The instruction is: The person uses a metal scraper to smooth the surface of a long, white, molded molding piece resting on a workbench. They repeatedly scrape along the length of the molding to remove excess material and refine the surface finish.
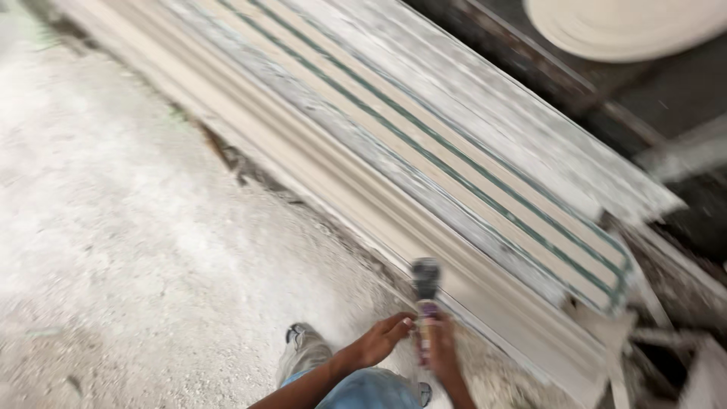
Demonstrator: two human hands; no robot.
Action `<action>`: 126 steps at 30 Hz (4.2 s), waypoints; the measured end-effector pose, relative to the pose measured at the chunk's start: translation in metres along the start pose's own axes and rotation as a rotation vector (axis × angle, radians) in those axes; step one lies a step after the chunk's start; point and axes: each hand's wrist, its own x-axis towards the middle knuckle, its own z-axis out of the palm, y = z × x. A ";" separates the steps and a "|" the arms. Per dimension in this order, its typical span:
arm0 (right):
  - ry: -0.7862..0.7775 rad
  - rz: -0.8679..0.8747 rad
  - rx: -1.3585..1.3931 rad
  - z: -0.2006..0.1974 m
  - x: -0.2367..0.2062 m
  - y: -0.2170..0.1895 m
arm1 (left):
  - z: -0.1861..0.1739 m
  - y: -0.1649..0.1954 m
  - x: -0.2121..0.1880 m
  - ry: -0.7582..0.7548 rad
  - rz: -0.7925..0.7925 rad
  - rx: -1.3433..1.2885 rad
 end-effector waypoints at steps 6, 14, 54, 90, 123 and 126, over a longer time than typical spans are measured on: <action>-0.619 -0.024 -0.256 0.233 0.032 -0.102 | -0.158 0.029 -0.069 0.410 -0.128 -0.567; -1.016 -0.139 -0.714 0.374 0.123 -0.117 | -0.314 -0.037 -0.084 1.107 0.054 -0.694; -0.426 -1.061 -1.019 1.141 0.632 -0.432 | -1.232 0.121 0.069 1.271 -0.126 0.548; -0.323 -0.994 -1.267 1.212 0.678 -0.423 | -1.429 0.180 0.068 1.196 -0.458 0.491; -0.117 -0.879 -1.187 1.201 0.664 -0.439 | -1.528 0.184 0.000 0.108 0.063 0.767; -0.034 -0.820 -1.205 1.199 0.652 -0.434 | -1.572 0.199 0.038 -0.147 -0.196 0.877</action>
